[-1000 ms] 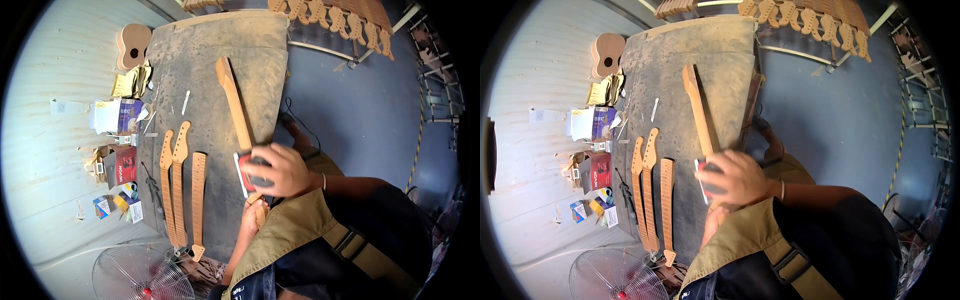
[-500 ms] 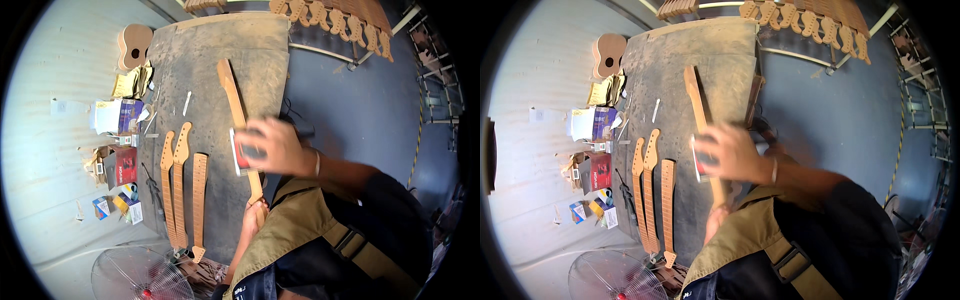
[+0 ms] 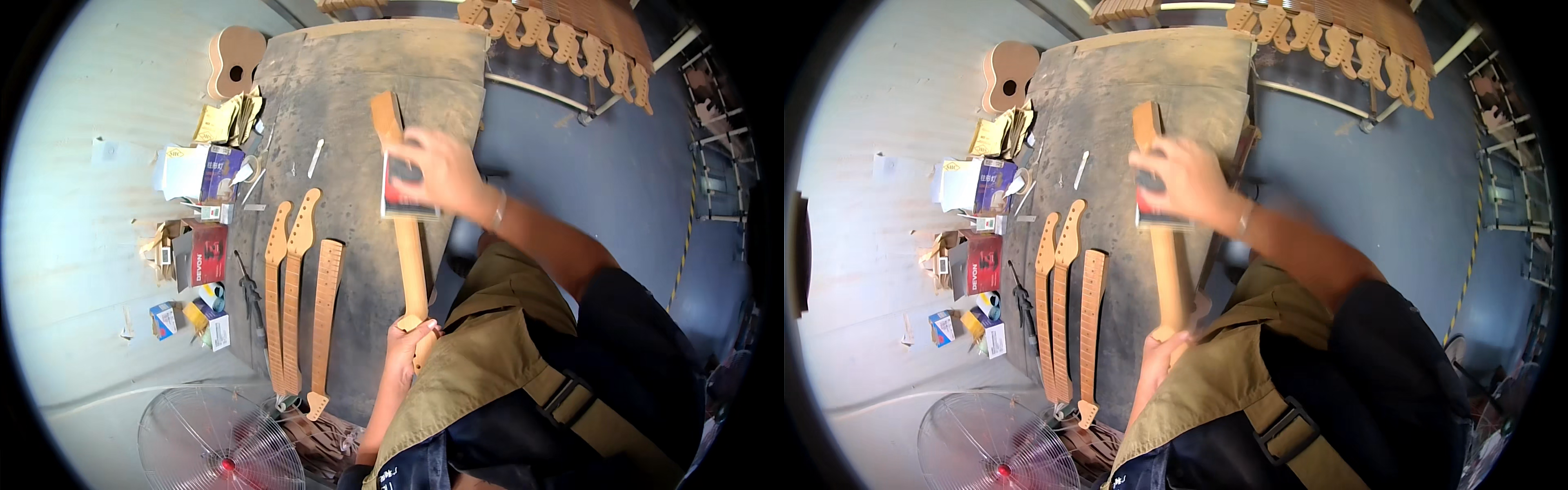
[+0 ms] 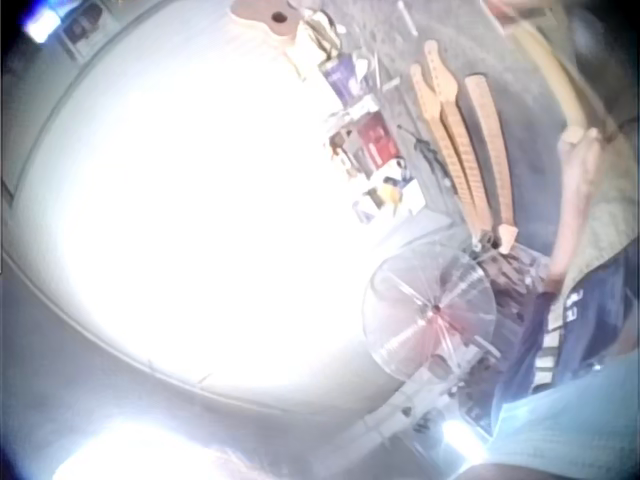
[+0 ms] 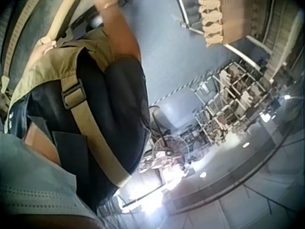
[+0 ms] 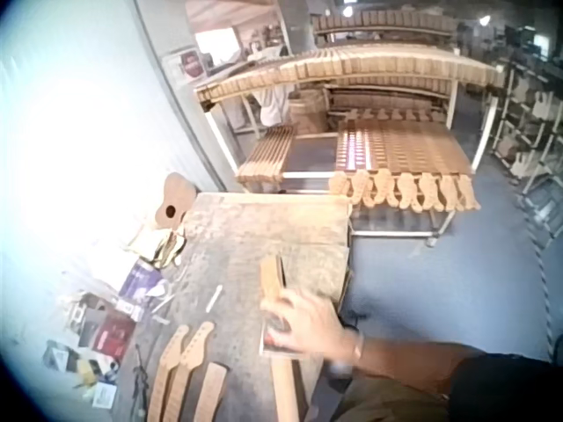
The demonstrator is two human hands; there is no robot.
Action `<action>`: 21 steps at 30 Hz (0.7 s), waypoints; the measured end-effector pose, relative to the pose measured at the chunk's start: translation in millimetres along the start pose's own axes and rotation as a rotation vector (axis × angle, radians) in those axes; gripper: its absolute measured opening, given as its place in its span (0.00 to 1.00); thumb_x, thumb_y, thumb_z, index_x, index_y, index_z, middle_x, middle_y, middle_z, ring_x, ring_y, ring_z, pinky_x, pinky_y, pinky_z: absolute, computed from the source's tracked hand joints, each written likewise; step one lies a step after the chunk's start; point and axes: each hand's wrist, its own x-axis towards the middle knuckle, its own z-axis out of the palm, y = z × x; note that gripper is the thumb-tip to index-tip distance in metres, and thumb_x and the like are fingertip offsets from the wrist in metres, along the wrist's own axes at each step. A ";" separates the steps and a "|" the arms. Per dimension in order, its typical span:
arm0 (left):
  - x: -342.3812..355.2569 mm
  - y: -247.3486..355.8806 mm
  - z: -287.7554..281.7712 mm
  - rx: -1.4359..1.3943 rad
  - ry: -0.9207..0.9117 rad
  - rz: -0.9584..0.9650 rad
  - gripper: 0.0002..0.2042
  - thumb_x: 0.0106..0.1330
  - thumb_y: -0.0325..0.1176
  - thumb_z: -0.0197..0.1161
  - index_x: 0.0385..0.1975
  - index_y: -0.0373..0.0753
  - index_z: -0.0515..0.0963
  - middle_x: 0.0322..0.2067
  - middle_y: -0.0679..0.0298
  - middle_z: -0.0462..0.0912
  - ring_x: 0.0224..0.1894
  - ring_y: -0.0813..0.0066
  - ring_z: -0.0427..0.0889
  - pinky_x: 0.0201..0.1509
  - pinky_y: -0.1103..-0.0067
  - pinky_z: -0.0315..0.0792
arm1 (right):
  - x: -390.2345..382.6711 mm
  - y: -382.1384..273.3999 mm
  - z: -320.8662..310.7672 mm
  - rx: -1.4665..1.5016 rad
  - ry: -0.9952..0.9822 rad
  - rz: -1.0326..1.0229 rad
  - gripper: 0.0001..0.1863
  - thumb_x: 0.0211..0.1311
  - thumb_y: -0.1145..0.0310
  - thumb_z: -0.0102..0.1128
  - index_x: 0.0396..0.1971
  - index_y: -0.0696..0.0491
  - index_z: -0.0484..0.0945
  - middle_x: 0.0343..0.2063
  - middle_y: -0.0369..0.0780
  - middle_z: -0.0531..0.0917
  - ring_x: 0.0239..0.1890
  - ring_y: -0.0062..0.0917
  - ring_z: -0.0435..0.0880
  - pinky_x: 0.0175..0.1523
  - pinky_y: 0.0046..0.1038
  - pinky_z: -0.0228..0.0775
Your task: The person uses a handheld electric sander to smooth the surface of wooden guitar necks. They hold the necks with one hand and operate the sander with the other, moving it along the fretboard and edges. The person flips the necks over to sand different sides and places them on the workbench.
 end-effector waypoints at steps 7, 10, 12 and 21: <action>4.6 -11.9 -11.3 -0.061 -0.016 -0.032 0.12 0.67 0.22 0.76 0.47 0.33 0.82 0.36 0.56 0.90 0.37 0.67 0.92 0.45 0.70 0.88 | -66.8 -89.8 -71.0 0.217 -0.259 -0.042 0.26 0.53 0.58 0.81 0.54 0.41 0.90 0.48 0.38 0.84 0.38 0.32 0.84 0.42 0.33 0.80; 5.4 -14.0 -12.0 -0.109 -0.022 -0.047 0.14 0.67 0.23 0.75 0.50 0.34 0.81 0.37 0.57 0.89 0.38 0.67 0.91 0.46 0.69 0.88 | -26.9 -29.0 -35.8 0.194 -0.135 0.062 0.26 0.55 0.57 0.79 0.57 0.41 0.89 0.48 0.39 0.86 0.43 0.34 0.88 0.44 0.37 0.82; 10.6 -23.1 -13.8 -0.195 -0.049 -0.068 0.15 0.68 0.23 0.74 0.52 0.35 0.80 0.37 0.59 0.88 0.38 0.67 0.90 0.46 0.69 0.88 | 19.5 31.9 -1.1 0.009 0.045 0.047 0.23 0.55 0.57 0.79 0.53 0.39 0.89 0.48 0.39 0.86 0.43 0.35 0.88 0.46 0.37 0.82; 21.0 -46.2 -27.0 -0.273 0.000 -0.050 0.20 0.66 0.27 0.76 0.54 0.39 0.76 0.41 0.62 0.85 0.40 0.67 0.87 0.46 0.69 0.87 | -73.9 -83.8 -75.1 0.216 -0.203 -0.029 0.31 0.48 0.61 0.84 0.57 0.35 0.90 0.49 0.36 0.84 0.36 0.29 0.85 0.39 0.29 0.82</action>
